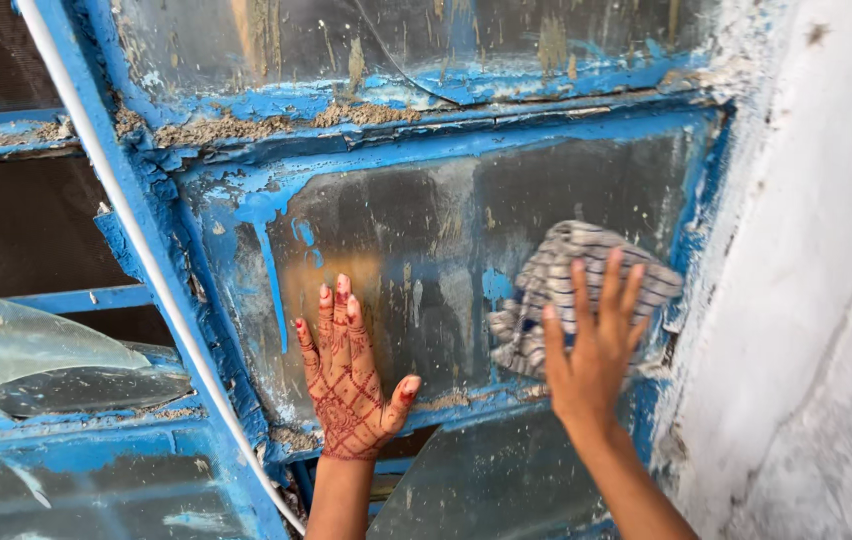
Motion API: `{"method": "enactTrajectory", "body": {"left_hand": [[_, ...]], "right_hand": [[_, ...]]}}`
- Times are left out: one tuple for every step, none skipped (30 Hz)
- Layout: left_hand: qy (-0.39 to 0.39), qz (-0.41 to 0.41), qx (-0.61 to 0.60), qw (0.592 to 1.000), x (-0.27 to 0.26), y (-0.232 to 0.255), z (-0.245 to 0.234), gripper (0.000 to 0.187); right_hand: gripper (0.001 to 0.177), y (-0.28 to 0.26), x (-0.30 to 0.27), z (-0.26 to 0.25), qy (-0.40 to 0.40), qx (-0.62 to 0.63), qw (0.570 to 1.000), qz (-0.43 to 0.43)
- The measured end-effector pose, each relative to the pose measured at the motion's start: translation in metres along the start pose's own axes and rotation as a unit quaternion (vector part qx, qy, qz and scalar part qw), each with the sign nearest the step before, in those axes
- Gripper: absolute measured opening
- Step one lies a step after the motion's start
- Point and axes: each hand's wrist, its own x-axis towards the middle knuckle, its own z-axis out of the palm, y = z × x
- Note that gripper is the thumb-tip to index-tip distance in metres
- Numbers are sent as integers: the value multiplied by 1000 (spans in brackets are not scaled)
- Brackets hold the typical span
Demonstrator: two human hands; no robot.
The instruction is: The person sprays cleaning liquid onto a window pane and wipes the surface with a cloth, handling the pane and the bottle by hand.
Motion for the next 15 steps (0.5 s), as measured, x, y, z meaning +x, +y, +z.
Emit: {"method": "enactTrajectory", "body": {"left_hand": [[-9,-1,-8,1000,-1,0,-3,94],[-17,-3,-16,1000,-1,0,-4,96],[-21,-2,-24,999,3,-1,-4,97],[-23,5,-36,999,7,-3,-3,97],[-31,7,-46,998,5,-2,-8,98],[-39,8,-55,998,3,-1,-13,98],[-49,10,-63,997,3,0,-17,96],[-59,11,-71,996,4,1,-21,95],[-68,11,-79,995,4,5,-25,94],[-77,-4,-90,993,4,9,-28,90],[-89,-20,-100,991,-1,15,-33,86],[-101,-36,-110,988,-7,21,-37,83],[-103,-62,-148,982,-13,29,-39,78],[-104,-87,-185,973,-22,38,-41,73],[-106,-115,-221,963,-35,49,-43,68]], "right_hand": [[61,-14,-8,1,-10,3,1000,-11],[61,-31,-15,1,-19,7,1000,-21],[62,-47,-18,2,-34,20,999,-36],[63,-65,-25,0,-48,33,997,-52],[64,-81,-36,-7,-71,49,994,-64],[64,-94,-43,-14,-108,52,990,-68],[64,-103,-46,-20,-143,56,985,-74],[65,-109,-47,-26,-178,59,979,-78],[61,-111,-44,-33,-210,70,970,-98],[58,-108,-41,-41,-242,81,960,-118],[55,-108,-45,-51,-275,94,947,-135],[55,-108,-53,-60,-288,108,943,-129],[56,-107,-57,-67,-296,119,939,-127],[56,-106,-62,-72,-304,131,935,-124],[57,-104,-69,-78,-298,137,936,-129]]}}
